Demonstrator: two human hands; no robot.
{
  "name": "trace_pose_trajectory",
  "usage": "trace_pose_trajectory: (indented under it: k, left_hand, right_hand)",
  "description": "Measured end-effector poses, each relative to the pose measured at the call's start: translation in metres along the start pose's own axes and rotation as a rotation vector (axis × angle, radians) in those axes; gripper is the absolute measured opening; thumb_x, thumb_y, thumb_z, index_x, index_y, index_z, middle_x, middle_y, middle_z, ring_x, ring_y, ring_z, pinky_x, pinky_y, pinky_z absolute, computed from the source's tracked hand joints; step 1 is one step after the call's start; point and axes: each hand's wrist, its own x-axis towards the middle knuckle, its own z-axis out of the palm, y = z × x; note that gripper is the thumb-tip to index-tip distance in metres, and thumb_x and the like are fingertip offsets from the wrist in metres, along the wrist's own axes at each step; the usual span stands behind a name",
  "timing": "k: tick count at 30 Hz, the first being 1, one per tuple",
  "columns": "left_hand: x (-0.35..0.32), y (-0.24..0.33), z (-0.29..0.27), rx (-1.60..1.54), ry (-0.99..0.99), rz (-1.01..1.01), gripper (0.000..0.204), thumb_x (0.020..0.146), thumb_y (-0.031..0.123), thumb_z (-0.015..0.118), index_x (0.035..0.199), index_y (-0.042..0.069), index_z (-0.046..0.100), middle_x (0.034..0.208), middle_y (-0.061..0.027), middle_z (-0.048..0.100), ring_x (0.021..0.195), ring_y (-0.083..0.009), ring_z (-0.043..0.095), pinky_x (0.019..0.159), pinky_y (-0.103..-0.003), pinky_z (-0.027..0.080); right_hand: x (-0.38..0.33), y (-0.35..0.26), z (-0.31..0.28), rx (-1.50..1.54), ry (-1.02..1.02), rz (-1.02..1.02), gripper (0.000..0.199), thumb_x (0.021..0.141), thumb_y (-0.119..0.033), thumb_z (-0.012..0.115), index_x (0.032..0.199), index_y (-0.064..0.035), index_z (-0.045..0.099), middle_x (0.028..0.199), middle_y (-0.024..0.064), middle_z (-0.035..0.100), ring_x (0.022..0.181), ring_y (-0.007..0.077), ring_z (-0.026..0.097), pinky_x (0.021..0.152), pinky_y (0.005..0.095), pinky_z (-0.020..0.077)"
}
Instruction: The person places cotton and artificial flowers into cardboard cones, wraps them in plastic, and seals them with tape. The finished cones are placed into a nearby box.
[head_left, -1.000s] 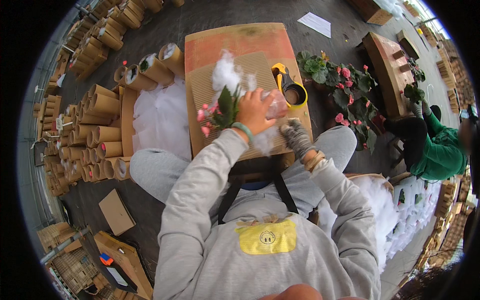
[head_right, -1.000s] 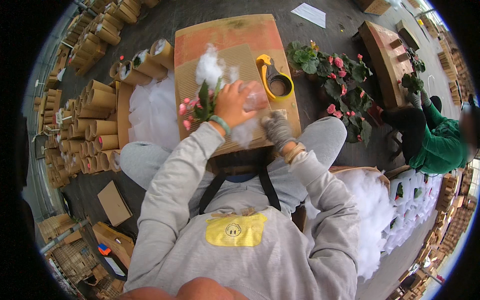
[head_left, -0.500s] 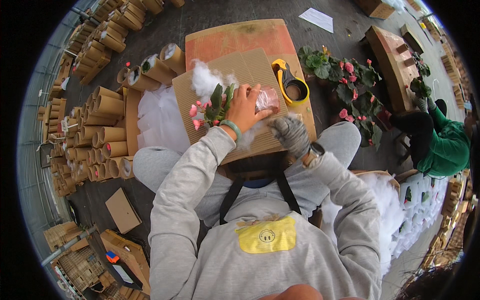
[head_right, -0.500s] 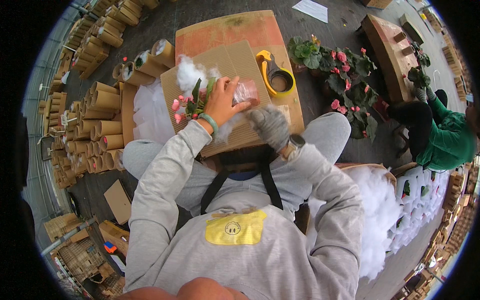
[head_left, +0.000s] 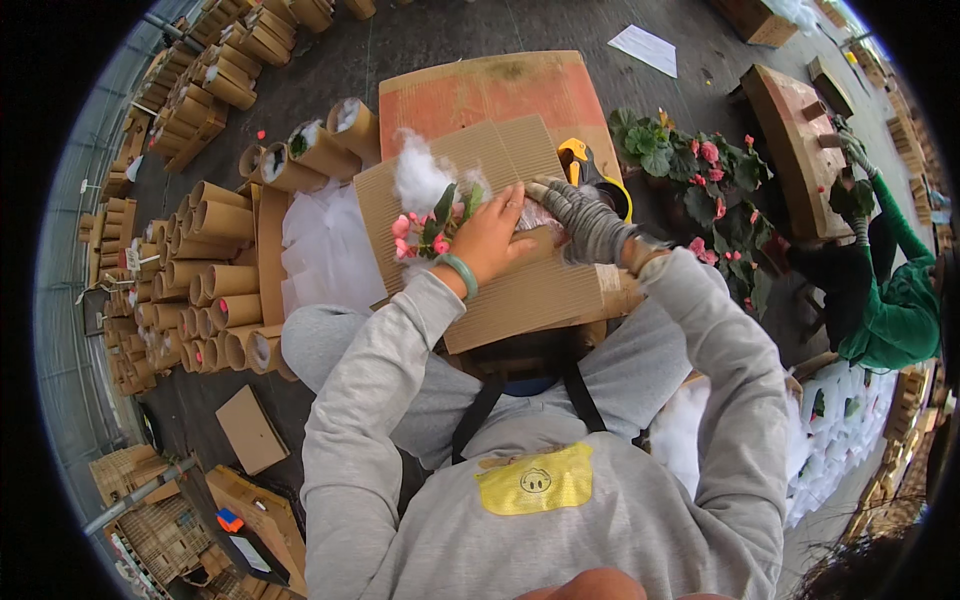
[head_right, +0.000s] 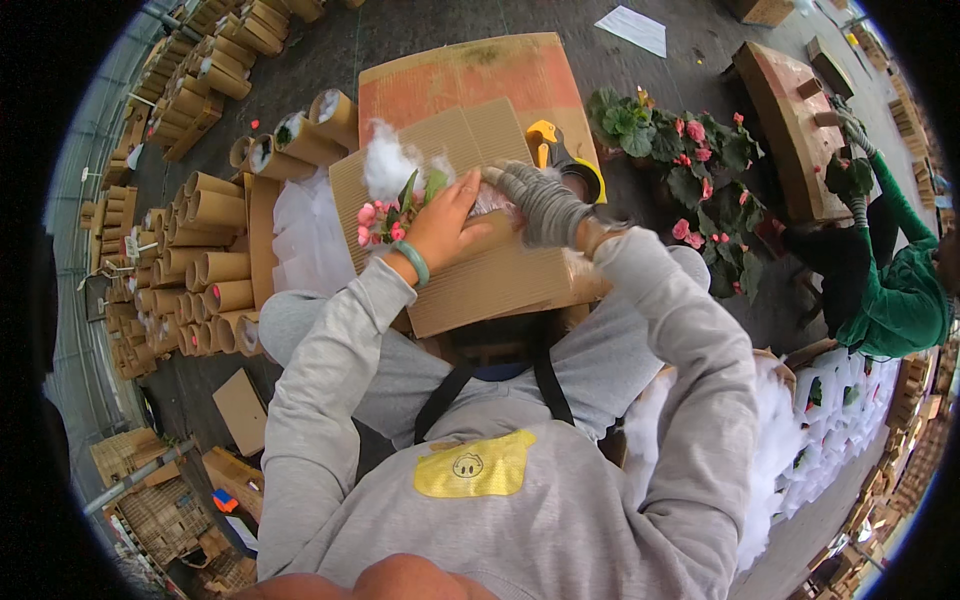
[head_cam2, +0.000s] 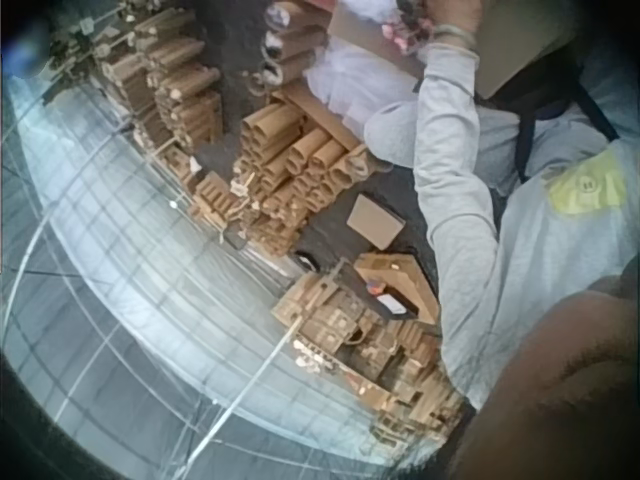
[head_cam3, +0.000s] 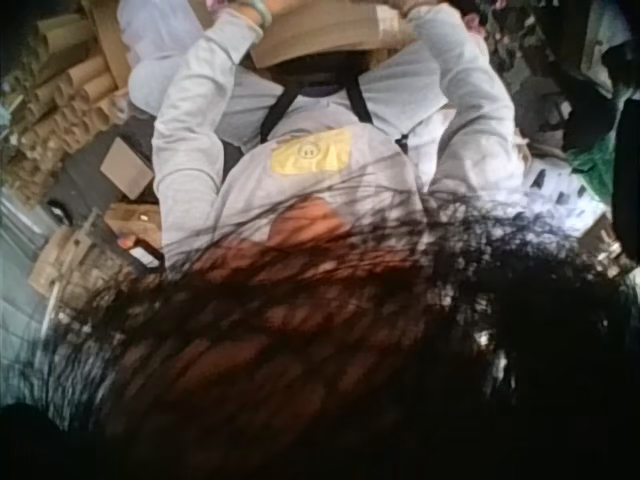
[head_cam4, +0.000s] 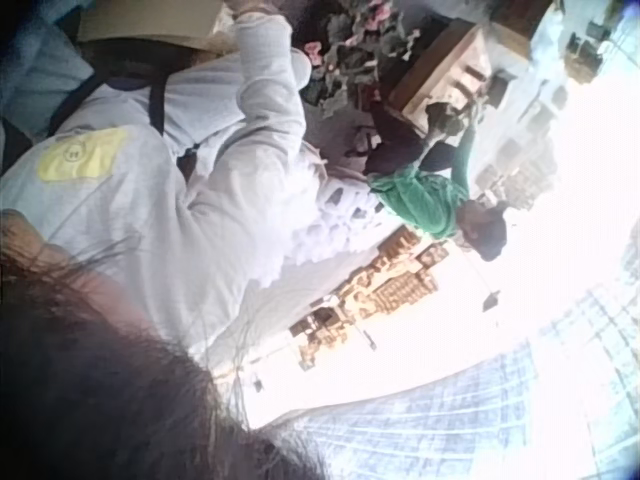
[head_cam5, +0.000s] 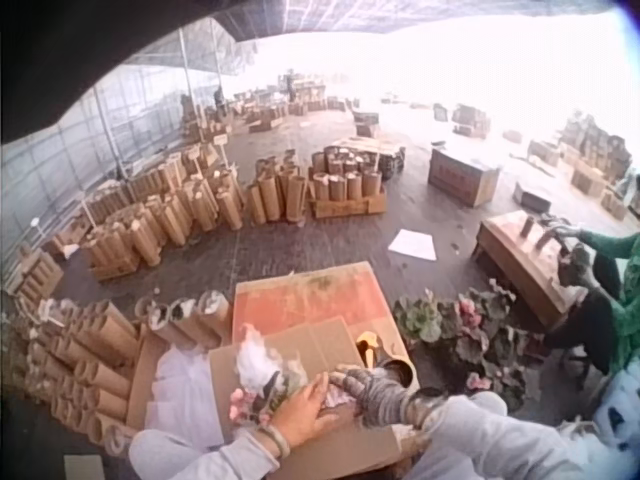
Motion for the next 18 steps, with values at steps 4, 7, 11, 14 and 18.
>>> trace_pose_trajectory:
  k: [4, 7, 11, 14, 18]
  left_hand:
    - [-0.008, 0.014, -0.007, 0.121, 0.285, 0.184, 0.036, 0.068, 0.014, 0.074, 0.095, 0.004, 0.053, 0.119, -0.0134, 0.051, 0.113, -0.0329, 0.049, 0.092, -0.039, 0.043]
    - [-0.01, 0.021, -0.01, 0.043, 0.182, 0.112, 0.023, 0.068, 0.012, 0.073, 0.083, 0.006, 0.057, 0.105, -0.0095, 0.053, 0.101, -0.0291, 0.053, 0.082, -0.038, 0.046]
    - [-0.002, 0.02, -0.012, -0.035, 0.205, 0.128, 0.02, 0.067, 0.01, 0.073, 0.077, 0.006, 0.057, 0.099, -0.0075, 0.052, 0.092, -0.0265, 0.055, 0.075, -0.038, 0.046]
    - [0.004, 0.011, -0.014, -0.118, 0.14, 0.044, 0.021, 0.067, 0.009, 0.073, 0.08, 0.005, 0.057, 0.1, -0.0081, 0.053, 0.093, -0.0265, 0.055, 0.078, -0.038, 0.046]
    - [0.011, 0.002, -0.009, -0.237, 0.125, -0.105, 0.042, 0.07, 0.015, 0.074, 0.105, 0.003, 0.054, 0.107, -0.0137, 0.054, 0.102, -0.0316, 0.054, 0.087, -0.039, 0.045]
  right_hand:
    - [0.005, 0.004, 0.009, -0.18, 0.028, 0.014, 0.072, 0.06, -0.014, 0.069, 0.128, -0.007, 0.045, 0.109, 0.0165, 0.054, 0.099, 0.0354, 0.053, 0.087, 0.0464, 0.0415]
    - [0.01, 0.007, 0.005, -0.204, -0.01, -0.025, 0.07, 0.062, -0.015, 0.07, 0.128, -0.0081, 0.045, 0.108, 0.0148, 0.054, 0.1, 0.0343, 0.053, 0.087, 0.0456, 0.0417]
    - [0.005, 0.013, 0.0, -0.109, -0.056, 0.048, 0.075, 0.061, -0.014, 0.073, 0.129, -0.0083, 0.044, 0.111, 0.014, 0.054, 0.103, 0.0339, 0.053, 0.088, 0.0416, 0.0432]
    - [-0.001, 0.019, 0.007, -0.056, 0.029, -0.021, 0.077, 0.061, -0.016, 0.076, 0.13, -0.0078, 0.043, 0.11, 0.0146, 0.054, 0.106, 0.0337, 0.053, 0.09, 0.0417, 0.0427]
    - [0.005, 0.028, 0.008, 0.308, -0.045, 0.115, 0.067, 0.067, -0.021, 0.077, 0.125, -0.0047, 0.049, 0.113, 0.0145, 0.055, 0.107, 0.031, 0.053, 0.089, 0.0398, 0.0427]
